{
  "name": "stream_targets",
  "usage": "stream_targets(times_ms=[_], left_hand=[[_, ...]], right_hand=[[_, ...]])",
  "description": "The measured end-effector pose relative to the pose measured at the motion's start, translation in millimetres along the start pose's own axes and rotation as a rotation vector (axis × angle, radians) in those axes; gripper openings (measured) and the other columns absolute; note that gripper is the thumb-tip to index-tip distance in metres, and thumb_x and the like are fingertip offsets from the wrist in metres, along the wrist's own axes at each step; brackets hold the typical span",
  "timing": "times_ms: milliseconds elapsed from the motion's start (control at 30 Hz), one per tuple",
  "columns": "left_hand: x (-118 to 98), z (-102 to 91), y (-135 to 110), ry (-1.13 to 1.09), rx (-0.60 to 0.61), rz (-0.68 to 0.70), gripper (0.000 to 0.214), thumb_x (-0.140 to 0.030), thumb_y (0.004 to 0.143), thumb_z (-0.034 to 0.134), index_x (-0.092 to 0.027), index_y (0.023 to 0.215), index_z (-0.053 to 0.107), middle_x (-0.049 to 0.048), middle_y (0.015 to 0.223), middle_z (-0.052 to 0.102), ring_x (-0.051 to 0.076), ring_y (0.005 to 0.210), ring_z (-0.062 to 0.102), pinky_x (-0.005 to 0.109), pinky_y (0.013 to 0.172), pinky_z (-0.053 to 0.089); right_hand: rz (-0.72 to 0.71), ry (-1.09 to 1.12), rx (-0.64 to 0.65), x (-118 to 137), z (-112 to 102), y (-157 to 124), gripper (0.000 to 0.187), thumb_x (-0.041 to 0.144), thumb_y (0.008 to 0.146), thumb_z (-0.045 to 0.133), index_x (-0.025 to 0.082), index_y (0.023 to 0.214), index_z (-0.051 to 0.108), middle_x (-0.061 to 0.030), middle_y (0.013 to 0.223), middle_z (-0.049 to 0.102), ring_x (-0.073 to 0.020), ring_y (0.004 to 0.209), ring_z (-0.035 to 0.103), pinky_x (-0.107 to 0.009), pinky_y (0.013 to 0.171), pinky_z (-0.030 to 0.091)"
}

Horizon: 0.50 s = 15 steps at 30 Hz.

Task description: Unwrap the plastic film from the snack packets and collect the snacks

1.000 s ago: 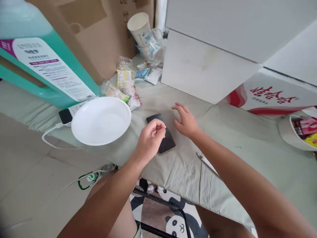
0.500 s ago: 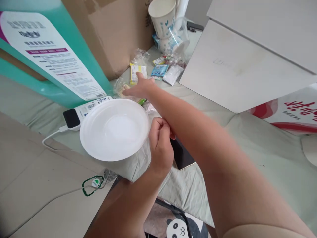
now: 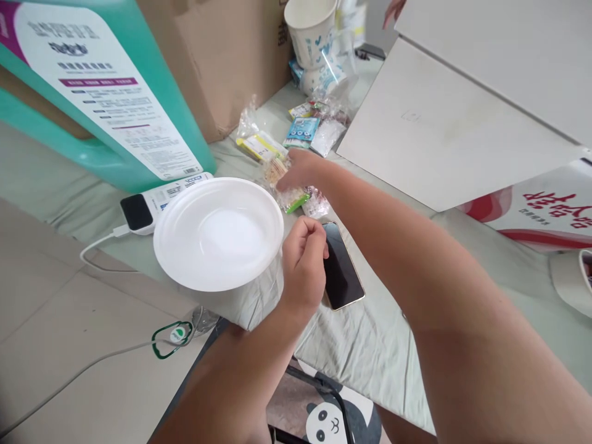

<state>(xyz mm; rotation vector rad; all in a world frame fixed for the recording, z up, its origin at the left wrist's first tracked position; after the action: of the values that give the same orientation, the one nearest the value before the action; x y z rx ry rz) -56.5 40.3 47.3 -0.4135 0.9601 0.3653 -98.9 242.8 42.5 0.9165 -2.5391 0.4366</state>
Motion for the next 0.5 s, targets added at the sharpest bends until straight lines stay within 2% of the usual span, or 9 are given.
stream_targets(times_ms=[100,200,300,400,500], left_hand=[[2.1,3.9,-0.4,0.014,0.024,0.016,0.024,-0.012,0.087,0.054,-0.022,0.068,0.044,-0.0048,0.058,0.038,0.010,0.055,0.036,0.026,0.052,0.029],[4.4,7.7,-0.2,0.029,0.033,0.040,0.023,-0.015,0.086,0.056,-0.022,0.068,0.045,-0.0047,0.059,0.039,0.011,0.055,0.036,0.026,0.052,0.030],[5.1,10.3,-0.7,0.047,0.036,0.043,0.024,-0.019,0.085,0.058,-0.022,0.067,0.044,-0.0047,0.059,0.037,0.011,0.056,0.034,0.026,0.052,0.029],[4.0,11.6,-1.8,0.081,0.046,0.021,0.025,-0.022,0.086,0.057,-0.022,0.066,0.042,-0.0049,0.059,0.036,0.011,0.056,0.034,0.025,0.052,0.028],[3.0,12.9,-2.5,0.126,0.061,0.013,0.023,-0.022,0.087,0.055,-0.022,0.067,0.044,-0.0049,0.060,0.037,0.011,0.058,0.035,0.025,0.054,0.029]], right_hand=[[0.125,-0.085,0.047,-12.8,-8.4,-19.8,0.075,0.037,0.060,0.089,0.024,0.129,0.063,-0.0084,0.110,0.063,-0.0297,0.098,0.064,-0.057,0.095,0.059],[0.121,-0.108,-0.058,-19.4,-18.9,-41.6,0.074,0.036,0.064,0.084,0.025,0.133,0.060,-0.0077,0.114,0.056,-0.0267,0.096,0.061,-0.055,0.099,0.057],[0.108,-0.073,-0.179,-33.2,-30.0,-70.8,0.066,0.038,0.066,0.080,0.024,0.127,0.062,-0.0080,0.112,0.053,-0.0253,0.090,0.059,-0.052,0.097,0.056],[0.141,-0.057,-0.273,-59.9,-41.0,-112.7,0.058,0.043,0.067,0.077,0.023,0.119,0.063,-0.0087,0.110,0.053,-0.0265,0.090,0.059,-0.049,0.095,0.056],[0.198,-0.077,-0.289,-96.9,-50.5,-160.6,0.058,0.049,0.064,0.075,0.024,0.115,0.064,-0.0097,0.109,0.054,-0.0312,0.100,0.061,-0.050,0.096,0.056]])
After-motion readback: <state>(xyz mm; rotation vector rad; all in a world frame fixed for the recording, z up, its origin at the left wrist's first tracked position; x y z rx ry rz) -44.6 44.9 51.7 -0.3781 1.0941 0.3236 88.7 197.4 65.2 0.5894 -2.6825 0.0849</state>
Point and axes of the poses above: each hand's wrist, its own y-axis towards the middle knuckle, its own z-axis out of the palm, x = y × z, the point moved 2 cm from there along y, towards the middle knuckle
